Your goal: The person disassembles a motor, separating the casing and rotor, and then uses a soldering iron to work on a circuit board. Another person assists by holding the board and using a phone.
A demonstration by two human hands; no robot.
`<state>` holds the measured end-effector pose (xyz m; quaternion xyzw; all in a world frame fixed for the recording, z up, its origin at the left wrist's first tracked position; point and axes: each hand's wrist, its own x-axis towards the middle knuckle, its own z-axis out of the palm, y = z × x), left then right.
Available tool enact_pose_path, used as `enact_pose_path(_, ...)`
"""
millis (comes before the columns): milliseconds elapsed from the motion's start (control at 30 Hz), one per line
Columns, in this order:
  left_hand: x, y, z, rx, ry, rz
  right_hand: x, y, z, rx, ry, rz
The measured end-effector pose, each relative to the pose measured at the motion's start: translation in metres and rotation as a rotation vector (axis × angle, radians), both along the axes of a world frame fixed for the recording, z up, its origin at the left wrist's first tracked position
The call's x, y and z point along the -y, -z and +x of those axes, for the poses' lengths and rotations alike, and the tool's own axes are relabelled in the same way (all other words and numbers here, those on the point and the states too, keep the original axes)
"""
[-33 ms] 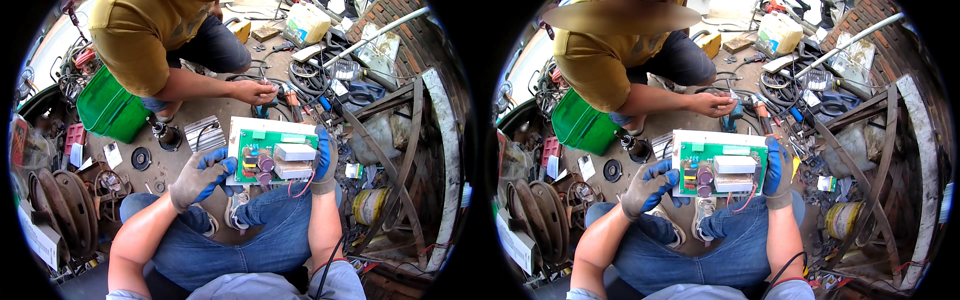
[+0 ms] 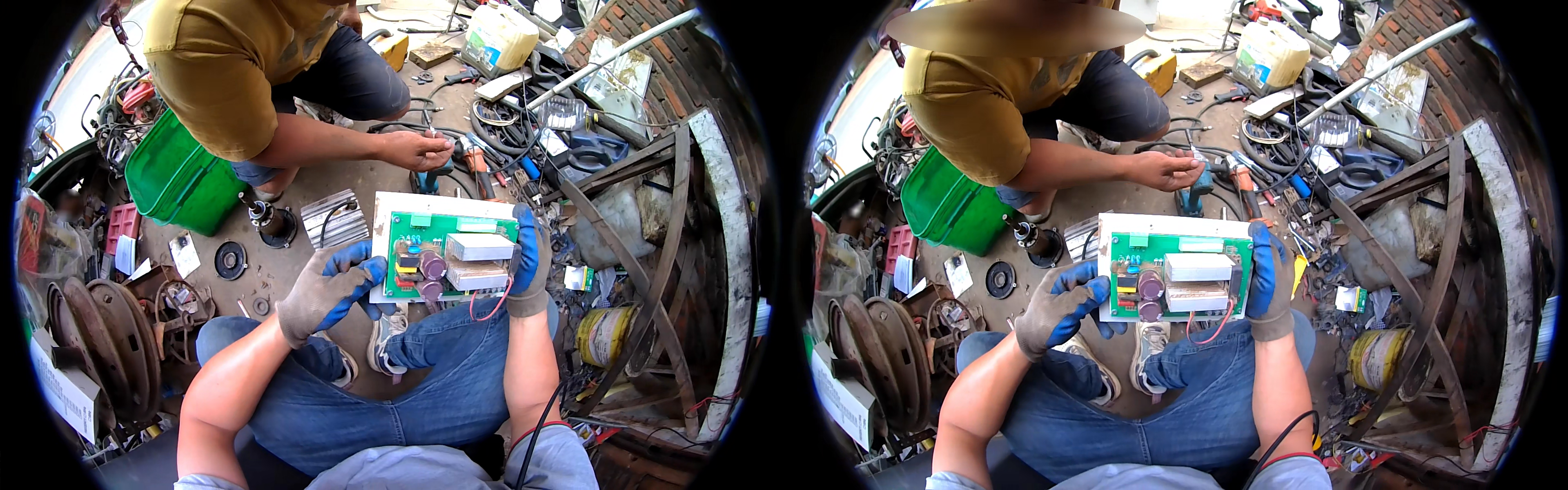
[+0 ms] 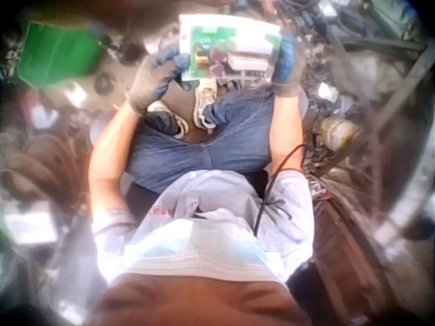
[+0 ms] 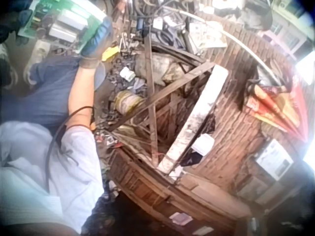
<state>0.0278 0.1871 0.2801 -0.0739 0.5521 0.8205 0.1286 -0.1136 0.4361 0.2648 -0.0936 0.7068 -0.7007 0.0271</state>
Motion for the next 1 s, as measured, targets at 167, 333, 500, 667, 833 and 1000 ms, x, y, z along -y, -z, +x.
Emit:
enact_pose_path(167, -0.001, 0.013, -0.004, 0.040, 0.018, -0.040, 0.006, -0.008, 0.002, 0.083, 0.009, -0.062)
enact_pose_path(333, -0.006, 0.018, -0.007, 0.087, -0.017, 0.002, -0.008, 0.010, -0.006, 0.038, -0.004, -0.017)
enact_pose_path(500, -0.006, 0.021, -0.009, 0.113, 0.009, -0.037, -0.013, 0.024, -0.009, 0.014, -0.001, -0.009)
enact_pose_path(667, -0.004, 0.027, -0.010, 0.104, 0.020, -0.043, -0.029, 0.049, -0.018, -0.060, -0.050, 0.168)
enact_pose_path(833, -0.007, 0.023, -0.010, 0.074, -0.032, 0.010, -0.036, 0.052, -0.013, -0.257, -0.057, 0.355)
enact_pose_path(1000, -0.007, 0.029, -0.008, 0.049, -0.038, -0.045, -0.029, 0.044, -0.005, -0.016, -0.005, 0.037)
